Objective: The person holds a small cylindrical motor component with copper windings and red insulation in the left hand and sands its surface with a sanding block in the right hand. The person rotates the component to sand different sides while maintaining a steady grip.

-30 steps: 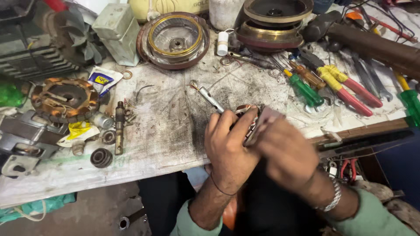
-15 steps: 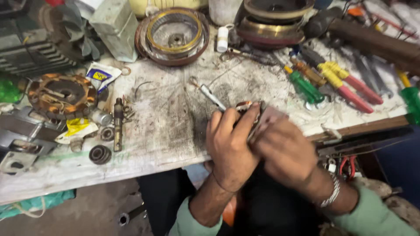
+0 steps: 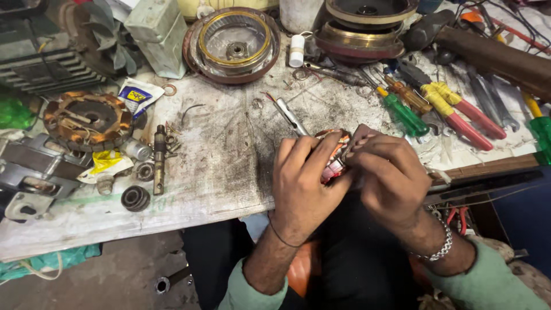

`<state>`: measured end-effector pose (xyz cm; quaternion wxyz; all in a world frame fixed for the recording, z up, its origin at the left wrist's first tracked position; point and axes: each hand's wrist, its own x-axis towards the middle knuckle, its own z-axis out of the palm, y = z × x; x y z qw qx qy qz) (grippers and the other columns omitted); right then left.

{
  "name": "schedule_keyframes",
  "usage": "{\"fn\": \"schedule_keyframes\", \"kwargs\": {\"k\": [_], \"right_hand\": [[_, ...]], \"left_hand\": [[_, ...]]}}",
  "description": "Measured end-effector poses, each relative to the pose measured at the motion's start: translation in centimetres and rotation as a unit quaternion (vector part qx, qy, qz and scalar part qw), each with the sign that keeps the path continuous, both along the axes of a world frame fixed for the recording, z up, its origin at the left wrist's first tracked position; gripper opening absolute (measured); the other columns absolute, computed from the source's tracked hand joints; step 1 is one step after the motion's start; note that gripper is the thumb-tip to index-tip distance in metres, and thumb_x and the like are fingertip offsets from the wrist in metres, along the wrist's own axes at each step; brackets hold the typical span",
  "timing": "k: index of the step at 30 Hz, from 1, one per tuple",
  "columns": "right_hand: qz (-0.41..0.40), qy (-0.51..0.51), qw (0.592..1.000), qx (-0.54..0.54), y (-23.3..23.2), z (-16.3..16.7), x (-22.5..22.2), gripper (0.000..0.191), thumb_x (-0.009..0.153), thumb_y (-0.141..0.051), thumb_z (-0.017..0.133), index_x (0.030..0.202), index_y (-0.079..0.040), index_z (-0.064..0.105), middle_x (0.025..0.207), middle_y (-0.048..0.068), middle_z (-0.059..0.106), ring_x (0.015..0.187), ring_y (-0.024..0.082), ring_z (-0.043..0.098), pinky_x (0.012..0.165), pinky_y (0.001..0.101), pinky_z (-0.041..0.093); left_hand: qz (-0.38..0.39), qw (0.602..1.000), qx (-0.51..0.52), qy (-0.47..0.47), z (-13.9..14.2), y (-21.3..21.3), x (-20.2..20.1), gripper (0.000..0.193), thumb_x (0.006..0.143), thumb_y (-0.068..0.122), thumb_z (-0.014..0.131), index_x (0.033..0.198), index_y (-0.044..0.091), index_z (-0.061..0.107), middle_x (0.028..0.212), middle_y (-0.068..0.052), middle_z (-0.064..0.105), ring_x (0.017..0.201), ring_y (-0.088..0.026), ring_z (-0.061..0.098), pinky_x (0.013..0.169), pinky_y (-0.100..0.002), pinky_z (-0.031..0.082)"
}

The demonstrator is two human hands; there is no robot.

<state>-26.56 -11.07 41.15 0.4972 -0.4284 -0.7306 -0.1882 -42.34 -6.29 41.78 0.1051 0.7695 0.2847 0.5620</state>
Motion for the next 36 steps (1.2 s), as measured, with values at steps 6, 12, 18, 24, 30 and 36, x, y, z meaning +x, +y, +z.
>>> {"fn": "schedule_keyframes", "kwargs": {"k": [6, 12, 18, 24, 30, 36], "right_hand": [[-0.013, 0.022, 0.999, -0.037, 0.1, 0.1, 0.7, 0.031, 0.08, 0.021, 0.064, 0.105, 0.003, 0.068, 0.103, 0.015, 0.068, 0.1, 0.03, 0.072, 0.089, 0.0373, 0.059], [-0.011, -0.031, 0.999, -0.008, 0.5, 0.1, 0.5, 0.03, 0.076, 0.018, 0.07, 0.102, 0.003, 0.068, 0.098, 0.015, 0.067, 0.097, 0.033, 0.07, 0.09, 0.0417, 0.059], [-0.022, -0.042, 0.999, -0.011, 0.5, 0.7, 0.3, 0.031, 0.074, 0.018, 0.068, 0.101, 0.003, 0.069, 0.098, 0.016, 0.068, 0.099, 0.036, 0.071, 0.091, 0.0435, 0.06], [-0.013, -0.052, 0.998, -0.013, 0.1, 1.2, -0.1, 0.03, 0.071, 0.018, 0.065, 0.098, 0.005, 0.069, 0.097, 0.018, 0.069, 0.098, 0.039, 0.071, 0.092, 0.046, 0.059], [-0.024, -0.028, 0.999, -0.005, 0.1, 0.3, -0.2, 0.027, 0.071, 0.017, 0.062, 0.093, 0.003, 0.068, 0.093, 0.018, 0.07, 0.098, 0.036, 0.072, 0.094, 0.0464, 0.06], [-0.047, -0.038, 0.998, 0.002, 0.3, -0.2, 0.1, 0.026, 0.076, 0.017, 0.066, 0.099, 0.004, 0.069, 0.1, 0.019, 0.071, 0.099, 0.038, 0.073, 0.091, 0.0431, 0.058]], "left_hand": [[0.021, 1.0, 0.018, -0.011, -0.5, 0.1, 0.5, 0.043, 0.076, 0.015, 0.088, 0.116, 0.008, 0.071, 0.097, -0.003, 0.06, 0.088, -0.025, 0.055, 0.08, -0.039, 0.049], [0.05, 0.999, 0.01, 0.017, -0.6, 0.4, 0.9, 0.047, 0.072, 0.019, 0.088, 0.115, 0.008, 0.072, 0.093, -0.003, 0.059, 0.085, -0.026, 0.053, 0.077, -0.041, 0.047], [0.062, 0.998, 0.008, 0.018, -0.8, 0.6, 1.3, 0.045, 0.074, 0.02, 0.087, 0.116, 0.009, 0.072, 0.096, -0.003, 0.059, 0.086, -0.027, 0.053, 0.078, -0.041, 0.047], [0.063, 0.998, 0.011, 0.026, -0.8, 0.3, 1.2, 0.044, 0.074, 0.016, 0.083, 0.116, 0.009, 0.072, 0.099, -0.005, 0.061, 0.089, -0.028, 0.054, 0.08, -0.043, 0.047], [0.056, 0.998, 0.01, 0.013, -0.7, 0.4, 1.1, 0.041, 0.076, 0.016, 0.08, 0.115, 0.008, 0.071, 0.102, -0.006, 0.063, 0.09, -0.029, 0.055, 0.08, -0.043, 0.047], [0.066, 0.998, 0.01, 0.02, -0.8, 0.1, 1.2, 0.041, 0.075, 0.015, 0.079, 0.114, 0.008, 0.072, 0.101, -0.006, 0.062, 0.089, -0.029, 0.055, 0.08, -0.043, 0.047]]}}
